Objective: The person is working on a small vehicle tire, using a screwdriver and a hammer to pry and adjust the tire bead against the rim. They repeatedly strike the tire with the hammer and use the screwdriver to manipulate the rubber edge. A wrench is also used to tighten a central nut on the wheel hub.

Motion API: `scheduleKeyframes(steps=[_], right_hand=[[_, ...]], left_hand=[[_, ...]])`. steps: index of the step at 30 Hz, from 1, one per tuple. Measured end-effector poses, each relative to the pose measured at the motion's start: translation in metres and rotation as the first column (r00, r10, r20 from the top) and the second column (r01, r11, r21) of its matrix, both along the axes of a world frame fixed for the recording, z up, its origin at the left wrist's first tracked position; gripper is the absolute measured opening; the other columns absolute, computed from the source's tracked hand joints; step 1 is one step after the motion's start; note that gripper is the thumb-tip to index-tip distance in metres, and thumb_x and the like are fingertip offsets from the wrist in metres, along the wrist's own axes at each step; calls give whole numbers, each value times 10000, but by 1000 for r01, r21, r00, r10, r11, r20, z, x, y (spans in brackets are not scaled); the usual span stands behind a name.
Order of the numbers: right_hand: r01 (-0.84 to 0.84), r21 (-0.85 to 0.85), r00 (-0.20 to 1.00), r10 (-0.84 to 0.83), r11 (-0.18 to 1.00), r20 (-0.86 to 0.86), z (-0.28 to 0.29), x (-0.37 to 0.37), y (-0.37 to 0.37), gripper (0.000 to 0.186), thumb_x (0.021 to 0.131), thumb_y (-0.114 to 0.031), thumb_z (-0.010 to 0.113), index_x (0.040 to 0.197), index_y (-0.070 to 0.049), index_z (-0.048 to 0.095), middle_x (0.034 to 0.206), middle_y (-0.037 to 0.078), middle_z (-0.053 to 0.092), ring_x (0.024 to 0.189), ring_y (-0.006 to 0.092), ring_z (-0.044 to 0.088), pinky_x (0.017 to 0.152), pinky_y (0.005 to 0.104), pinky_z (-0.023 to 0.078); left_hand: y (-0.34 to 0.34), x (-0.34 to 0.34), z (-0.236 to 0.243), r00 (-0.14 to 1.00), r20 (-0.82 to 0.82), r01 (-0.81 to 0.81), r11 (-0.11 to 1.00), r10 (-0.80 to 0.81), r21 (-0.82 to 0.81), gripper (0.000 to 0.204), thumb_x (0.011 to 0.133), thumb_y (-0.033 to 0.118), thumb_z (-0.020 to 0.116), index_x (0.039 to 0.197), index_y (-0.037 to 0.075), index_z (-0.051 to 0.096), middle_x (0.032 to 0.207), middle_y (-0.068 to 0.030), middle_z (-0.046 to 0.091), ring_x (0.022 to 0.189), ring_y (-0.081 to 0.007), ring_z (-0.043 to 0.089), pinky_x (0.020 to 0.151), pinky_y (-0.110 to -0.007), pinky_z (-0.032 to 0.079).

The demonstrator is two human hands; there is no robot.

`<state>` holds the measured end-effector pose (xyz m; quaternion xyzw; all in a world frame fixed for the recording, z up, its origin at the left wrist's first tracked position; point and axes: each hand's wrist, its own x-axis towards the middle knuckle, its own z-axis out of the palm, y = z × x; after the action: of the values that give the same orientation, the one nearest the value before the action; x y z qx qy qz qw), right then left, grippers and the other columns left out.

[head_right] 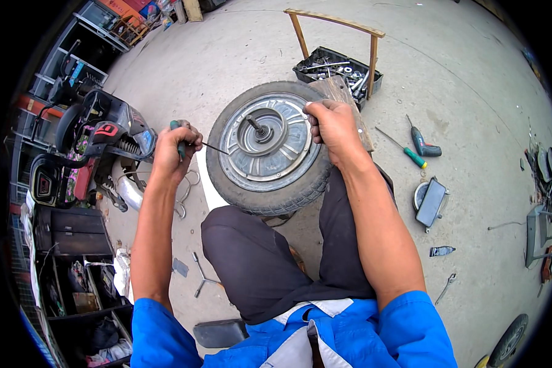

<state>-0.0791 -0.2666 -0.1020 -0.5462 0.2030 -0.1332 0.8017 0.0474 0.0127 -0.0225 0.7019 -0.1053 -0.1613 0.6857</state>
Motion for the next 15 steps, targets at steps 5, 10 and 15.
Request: scheduleKeyframes(steps=[5, 10, 15], right_hand=[[1, -3, 1000, -1, 1000, -1, -1, 0, -1, 174, 932, -199, 638, 900, -32, 674, 686, -43, 548, 541, 43, 474, 472, 211, 371], [-6, -15, 1000, 6, 1000, -5, -1, 1, 0, 178, 935, -206, 635, 899, -36, 670, 687, -43, 544, 547, 44, 470, 476, 213, 369], [-1, -21, 1000, 1, 1000, -7, 0, 1, 1, 180, 939, -210, 631, 903, -38, 669, 685, -43, 542, 551, 44, 472, 477, 212, 366]], left_hand=[[-3, 1, -2, 999, 3, -44, 999, 44, -17, 91, 722, -30, 564, 660, 19, 519, 674, -99, 546, 596, -194, 519, 588, -331, 439], [-14, -4, -9, 940, -136, -333, 930, 313, -157, 79, 798, 27, 640, 788, 14, 563, 697, -68, 520, 633, -184, 525, 593, -343, 429], [-29, -11, -7, 869, -179, -491, 850, 461, -192, 152, 811, 67, 707, 873, 36, 572, 712, -43, 501, 656, -172, 508, 608, -345, 415]])
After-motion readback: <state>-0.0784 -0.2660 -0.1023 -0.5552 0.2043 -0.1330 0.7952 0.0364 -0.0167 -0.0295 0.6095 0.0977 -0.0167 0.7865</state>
